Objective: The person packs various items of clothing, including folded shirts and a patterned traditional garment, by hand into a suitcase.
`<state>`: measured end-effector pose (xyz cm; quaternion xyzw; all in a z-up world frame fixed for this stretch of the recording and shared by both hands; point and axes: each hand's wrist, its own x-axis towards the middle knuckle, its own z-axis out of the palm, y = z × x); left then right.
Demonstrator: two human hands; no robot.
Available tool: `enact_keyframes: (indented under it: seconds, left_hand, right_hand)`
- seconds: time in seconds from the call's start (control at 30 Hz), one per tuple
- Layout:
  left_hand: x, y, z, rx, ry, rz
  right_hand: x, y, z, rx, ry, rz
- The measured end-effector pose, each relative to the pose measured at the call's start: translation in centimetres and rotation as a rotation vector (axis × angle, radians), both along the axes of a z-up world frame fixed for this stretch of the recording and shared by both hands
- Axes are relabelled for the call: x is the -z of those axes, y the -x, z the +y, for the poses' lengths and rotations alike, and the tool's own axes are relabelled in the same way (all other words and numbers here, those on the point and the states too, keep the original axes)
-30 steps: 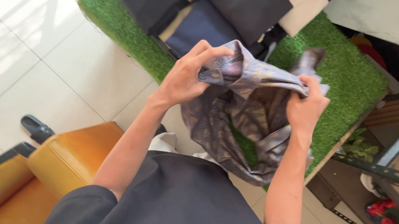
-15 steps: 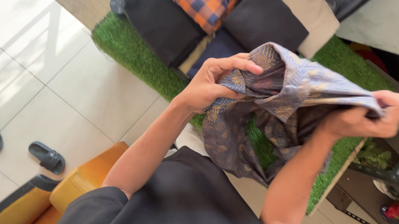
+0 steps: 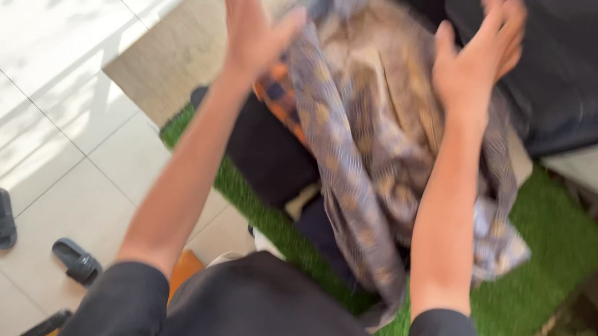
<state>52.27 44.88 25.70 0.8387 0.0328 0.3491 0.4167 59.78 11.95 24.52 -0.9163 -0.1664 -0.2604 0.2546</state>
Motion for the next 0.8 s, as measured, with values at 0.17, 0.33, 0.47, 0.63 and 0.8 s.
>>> enact_keyframes:
  seconds: [0.17, 0.33, 0.47, 0.63, 0.8]
  left_hand:
    - [3.8, 7.1, -3.0, 0.004, 0.095, 0.358]
    - [2.1, 11.8, -5.5, -0.009, -0.019, 0.288]
    - [2.6, 15.1, -7.1, 0.197, 0.412, 0.434]
    - [5.9, 17.3, -8.7, 0.409, 0.905, 0.55]
    - [8.9, 17.2, -8.5, 0.634, 1.148, 0.792]
  right_hand:
    - [1.9, 2.0, 2.9, -0.102, 0.027, 0.209]
    - [1.5, 3.2, 4.6, -0.108, 0.072, 0.176]
    - [-0.4, 6.0, 6.2, -0.129, 0.064, 0.152]
    - [-3.0, 13.0, 9.4, -0.138, -0.011, 0.11]
    - [-3.3, 21.2, 11.5, -0.024, -0.111, 0.145]
